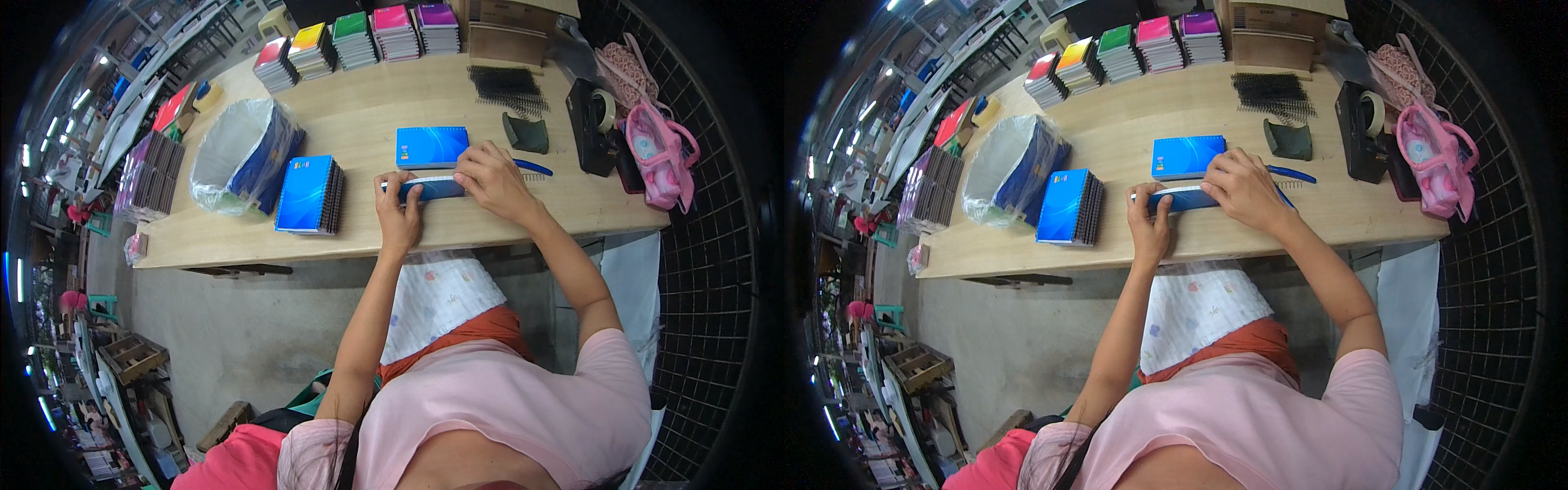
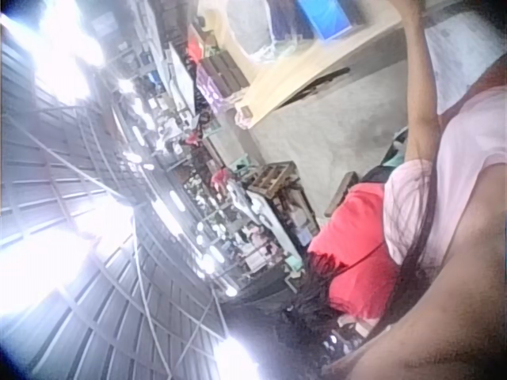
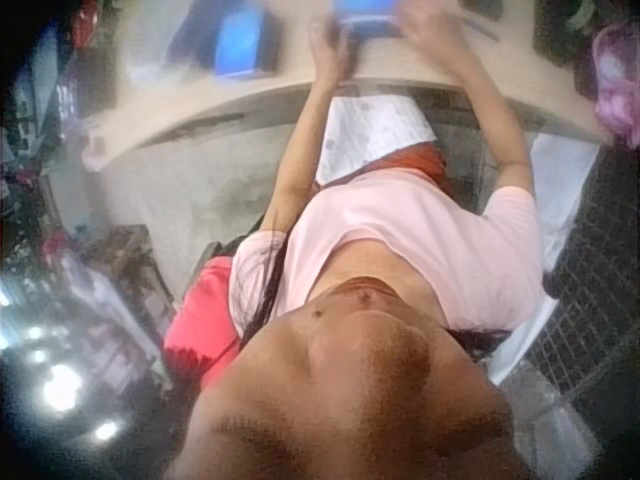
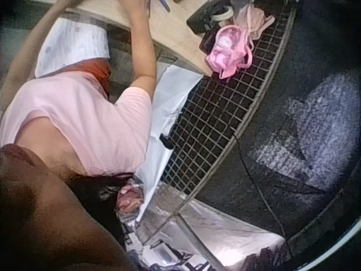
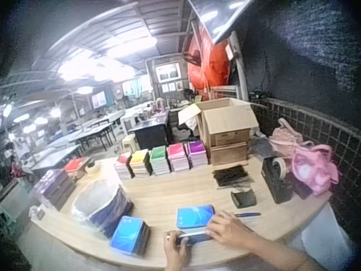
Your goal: The person assembles notebooks by manually inserting a metal coil into the punched holes of the paper stacks and then using pliers to trim and secure the ends of the coil.
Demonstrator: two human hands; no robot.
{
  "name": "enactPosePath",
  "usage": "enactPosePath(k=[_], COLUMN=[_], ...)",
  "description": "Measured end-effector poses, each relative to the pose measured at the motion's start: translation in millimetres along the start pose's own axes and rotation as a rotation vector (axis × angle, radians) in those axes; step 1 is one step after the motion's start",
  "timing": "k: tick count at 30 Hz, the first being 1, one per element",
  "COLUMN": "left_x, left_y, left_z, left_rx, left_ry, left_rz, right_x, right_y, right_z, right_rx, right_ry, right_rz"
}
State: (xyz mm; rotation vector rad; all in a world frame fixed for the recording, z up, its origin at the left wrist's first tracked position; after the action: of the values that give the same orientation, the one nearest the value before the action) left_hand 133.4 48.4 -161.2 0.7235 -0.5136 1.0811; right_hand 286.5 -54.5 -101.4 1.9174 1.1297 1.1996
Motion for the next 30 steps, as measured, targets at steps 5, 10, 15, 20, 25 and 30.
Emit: enactPosePath(k=[5, 10, 15, 20, 25, 30], left_x=[-1.2, 0.9, 2.1, -0.4, -0.5, -1.0], left_y=[1.8, -3.1, -2.0, -0.6, -1.4, -6.2], left_z=[-2.7, -2.3, 6.2, 1.6, -0.3, -2.4], left_rx=[-0.011, -0.109, -0.11, -0.064, -0.093, -0.139], left_ry=[-0.012, -0.021, 0.014, 0.034, 0.025, 0.032], left_rz=[-0.006, -0.023, -0.056, -0.052, -0.051, -0.049], right_x=[19.7, 15.6, 23.2, 5.6, 13.9, 4.3], right_y=[14.6, 19.8, 38.5, 9.3, -14.4, -32.5], right_z=[33.0, 156.2, 138.7, 44.4, 62.6, 77.0], right_rx=[-0.125, -0.5, -0.139, 1.437, 0.679, 0.897], right_ry=[-0.146, -0.954, -0.576, -0.355, -0.289, -0.338], right_rz=[0.019, -0.083, -0.023, -0.691, -0.411, -0.601])
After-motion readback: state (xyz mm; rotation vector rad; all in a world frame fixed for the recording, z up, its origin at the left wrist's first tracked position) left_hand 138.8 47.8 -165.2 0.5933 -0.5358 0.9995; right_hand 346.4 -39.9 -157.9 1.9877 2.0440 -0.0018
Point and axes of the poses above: each hand's wrist, its own x-axis towards the middle knuckle, its own y-axis out of the back of the hand, z = x × y, the point moved 8 cm from there along x, towards the middle knuckle, and after that the axes turned 9 degrees about -y, right-handed, at the moved point
